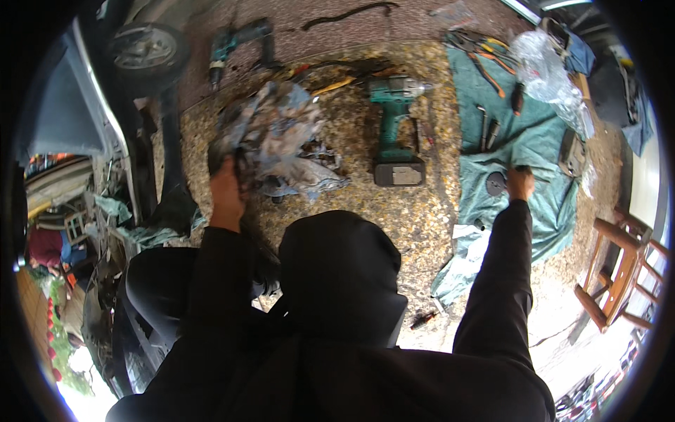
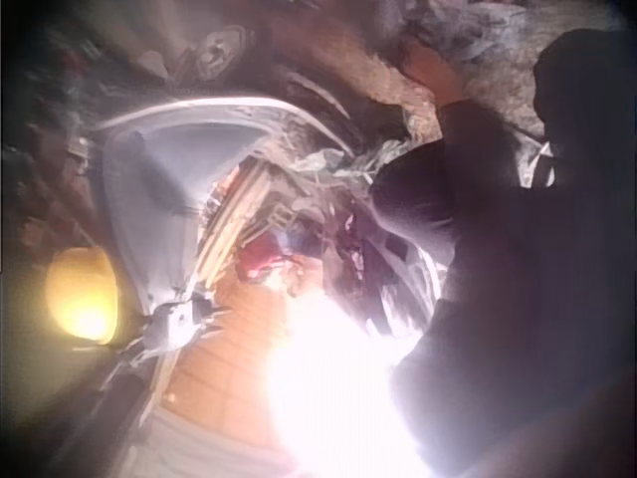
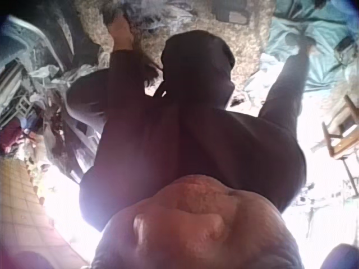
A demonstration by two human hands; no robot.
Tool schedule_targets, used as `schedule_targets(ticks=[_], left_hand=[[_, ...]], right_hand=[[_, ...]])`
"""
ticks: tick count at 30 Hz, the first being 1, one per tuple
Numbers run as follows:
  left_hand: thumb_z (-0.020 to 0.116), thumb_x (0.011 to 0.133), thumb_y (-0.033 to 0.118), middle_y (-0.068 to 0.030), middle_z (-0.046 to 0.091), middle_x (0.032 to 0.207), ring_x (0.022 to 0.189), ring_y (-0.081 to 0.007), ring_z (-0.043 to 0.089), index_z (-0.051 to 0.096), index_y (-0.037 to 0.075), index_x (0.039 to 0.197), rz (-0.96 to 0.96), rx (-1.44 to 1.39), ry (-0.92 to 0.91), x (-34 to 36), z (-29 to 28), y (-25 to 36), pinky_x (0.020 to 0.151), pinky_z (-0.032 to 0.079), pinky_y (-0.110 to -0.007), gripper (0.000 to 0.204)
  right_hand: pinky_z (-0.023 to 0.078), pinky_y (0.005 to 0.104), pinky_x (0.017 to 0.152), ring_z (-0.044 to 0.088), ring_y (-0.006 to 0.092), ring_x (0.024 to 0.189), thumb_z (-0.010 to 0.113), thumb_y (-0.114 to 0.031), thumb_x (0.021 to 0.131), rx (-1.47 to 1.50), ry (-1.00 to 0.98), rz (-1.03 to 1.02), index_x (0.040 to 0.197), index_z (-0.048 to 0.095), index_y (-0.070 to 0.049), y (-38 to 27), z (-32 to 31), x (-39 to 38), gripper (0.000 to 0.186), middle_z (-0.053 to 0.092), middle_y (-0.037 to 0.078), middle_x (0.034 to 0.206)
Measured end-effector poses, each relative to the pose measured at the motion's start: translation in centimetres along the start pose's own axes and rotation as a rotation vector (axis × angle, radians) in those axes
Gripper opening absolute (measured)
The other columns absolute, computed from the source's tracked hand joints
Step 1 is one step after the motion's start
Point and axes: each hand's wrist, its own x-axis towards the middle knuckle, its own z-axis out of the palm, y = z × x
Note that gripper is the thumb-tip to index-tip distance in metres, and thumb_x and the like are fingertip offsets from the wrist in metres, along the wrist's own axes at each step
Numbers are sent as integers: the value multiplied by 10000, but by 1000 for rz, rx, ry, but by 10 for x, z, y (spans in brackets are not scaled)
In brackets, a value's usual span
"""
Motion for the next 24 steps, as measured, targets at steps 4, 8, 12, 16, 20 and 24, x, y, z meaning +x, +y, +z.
schedule_targets(ticks=[4,8,12,16,20,24], left_hand=[[573,961,271,-16,418,552,395,-145,363,530,65,914,233,-38,13,26,-6,-41,364,251,-339,216],[554,939,226,-86,522,698,596,-219,485,571,57,908,520,200,56,83,4,-72,513,360,-371,173],[579,884,220,-167,623,780,737,-314,600,630,22,912,653,619,-58,86,15,-52,643,457,-416,206],[562,964,191,25,385,584,495,-142,378,560,158,904,-28,-555,-770,-7,-1,24,454,301,-305,68],[584,953,188,21,383,562,434,-84,332,538,156,855,-14,-921,-1113,-91,-16,107,397,247,-248,112],[587,955,197,31,415,567,403,-68,350,490,134,890,92,-968,-681,-121,-52,149,366,260,-213,132]], right_hand=[[522,344,500,653,269,690,500,-215,838,1145,76,488,962,617,9,1,-47,-40,282,644,149,834],[417,273,435,533,170,527,438,-117,858,1326,311,383,1084,573,-4,-40,-125,-84,287,578,93,733],[336,258,403,422,105,464,425,-87,861,1597,-109,42,1239,467,-47,-172,-163,-127,382,513,55,650],[354,257,441,427,97,491,427,-204,918,1386,-707,-264,1215,549,-44,-323,-191,-181,360,498,15,657],[374,336,1049,516,277,1189,437,-118,938,714,-279,-1431,1193,576,-19,-444,-230,-241,307,566,185,1249],[410,397,1016,539,338,1148,533,-30,811,898,-257,-1472,1085,603,35,-475,-274,-299,291,596,206,1178]])
